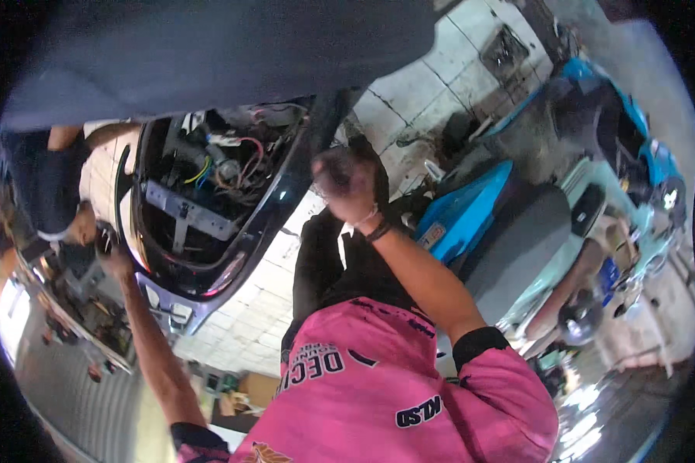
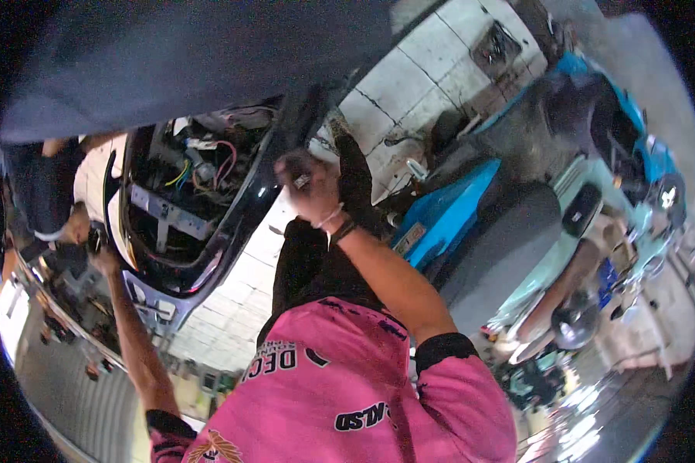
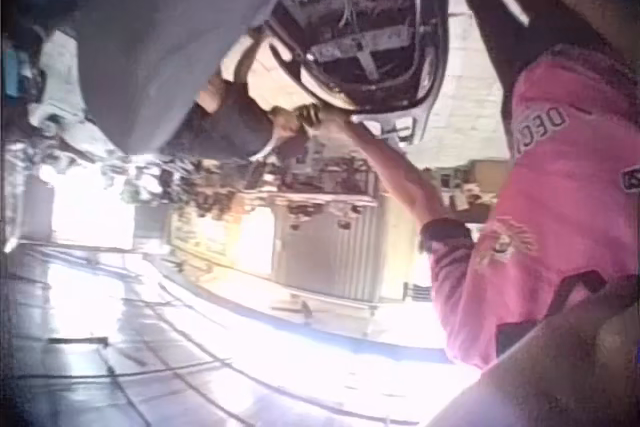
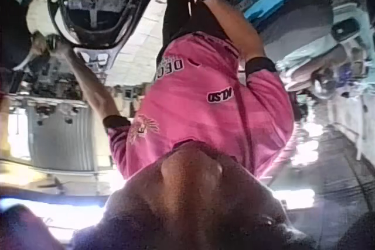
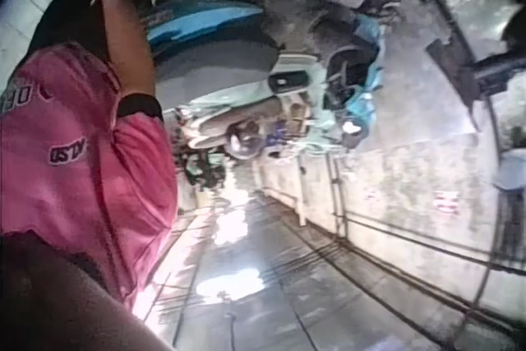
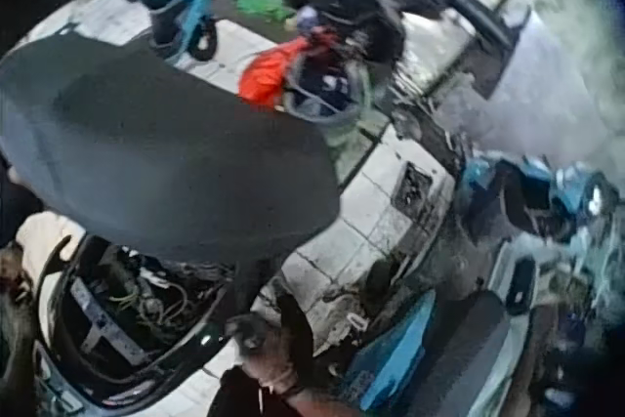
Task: The person is seen repairing or maintaining a motorcycle, specifically working on the internal components under the seat and the dashboard area.
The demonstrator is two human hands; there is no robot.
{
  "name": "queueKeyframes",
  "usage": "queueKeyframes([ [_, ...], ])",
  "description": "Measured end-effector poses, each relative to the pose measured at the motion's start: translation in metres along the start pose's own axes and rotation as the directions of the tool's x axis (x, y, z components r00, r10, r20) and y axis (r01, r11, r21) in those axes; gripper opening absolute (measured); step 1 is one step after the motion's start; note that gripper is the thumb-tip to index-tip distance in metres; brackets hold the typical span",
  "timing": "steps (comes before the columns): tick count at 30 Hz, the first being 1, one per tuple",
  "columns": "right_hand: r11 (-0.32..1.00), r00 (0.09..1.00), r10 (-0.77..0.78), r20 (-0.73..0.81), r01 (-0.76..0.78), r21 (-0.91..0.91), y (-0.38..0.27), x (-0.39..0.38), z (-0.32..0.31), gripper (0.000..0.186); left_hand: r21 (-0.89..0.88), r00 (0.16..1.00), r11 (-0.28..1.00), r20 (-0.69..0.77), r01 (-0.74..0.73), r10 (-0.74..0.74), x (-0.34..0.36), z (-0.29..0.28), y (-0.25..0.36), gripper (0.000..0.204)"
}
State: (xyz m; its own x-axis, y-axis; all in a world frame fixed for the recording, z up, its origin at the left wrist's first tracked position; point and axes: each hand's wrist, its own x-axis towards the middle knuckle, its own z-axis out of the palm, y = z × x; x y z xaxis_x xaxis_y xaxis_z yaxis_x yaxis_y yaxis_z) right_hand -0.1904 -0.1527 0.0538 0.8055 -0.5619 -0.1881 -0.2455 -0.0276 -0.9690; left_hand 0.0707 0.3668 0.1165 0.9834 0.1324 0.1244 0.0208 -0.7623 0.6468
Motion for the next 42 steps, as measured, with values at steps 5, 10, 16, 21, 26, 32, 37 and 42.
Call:
queueKeyframes([
  [5,0.784,0.984,-0.010,-0.180,-0.103,-0.612,0.159,0.042,-0.061,0.025,-0.013,0.977,0.977,0.020,-0.211,0.211,-0.089,0.053,0.162,0.034],
  [10,0.845,0.989,0.087,-0.116,-0.136,-0.517,0.235,0.103,-0.049,0.034,-0.229,0.778,0.973,0.618,0.040,0.113,-0.261,0.175,0.291,0.020],
  [16,0.682,0.968,0.209,-0.139,-0.247,-0.689,0.255,0.164,-0.027,0.051,-0.046,0.521,0.970,0.849,0.240,-0.089,-0.330,0.309,0.321,0.023],
  [21,0.662,0.993,0.120,-0.004,-0.083,-0.745,0.279,0.172,-0.036,0.049,-0.042,0.521,0.995,0.849,-0.088,0.082,-0.327,0.394,0.258,0.027],
  [26,0.671,0.980,-0.198,0.008,0.142,-0.728,0.270,0.178,-0.054,0.039,0.147,0.363,0.896,0.878,0.419,-0.313,-0.304,0.465,0.230,0.047],
  [32,0.890,0.996,-0.080,0.033,0.086,-0.448,0.221,0.136,-0.103,0.029,-0.088,0.393,0.673,0.864,0.735,-0.316,-0.301,0.507,0.250,0.057],
  [37,0.966,0.999,-0.020,0.040,0.030,-0.255,0.205,0.123,-0.123,0.034,-0.057,0.343,0.678,0.891,0.733,-0.297,-0.303,0.519,0.247,0.053],
  [42,0.927,0.971,-0.064,0.230,0.143,-0.347,0.217,0.139,-0.122,0.026,0.001,0.247,0.555,0.895,0.832,-0.371,-0.299,0.487,0.246,0.046],
])
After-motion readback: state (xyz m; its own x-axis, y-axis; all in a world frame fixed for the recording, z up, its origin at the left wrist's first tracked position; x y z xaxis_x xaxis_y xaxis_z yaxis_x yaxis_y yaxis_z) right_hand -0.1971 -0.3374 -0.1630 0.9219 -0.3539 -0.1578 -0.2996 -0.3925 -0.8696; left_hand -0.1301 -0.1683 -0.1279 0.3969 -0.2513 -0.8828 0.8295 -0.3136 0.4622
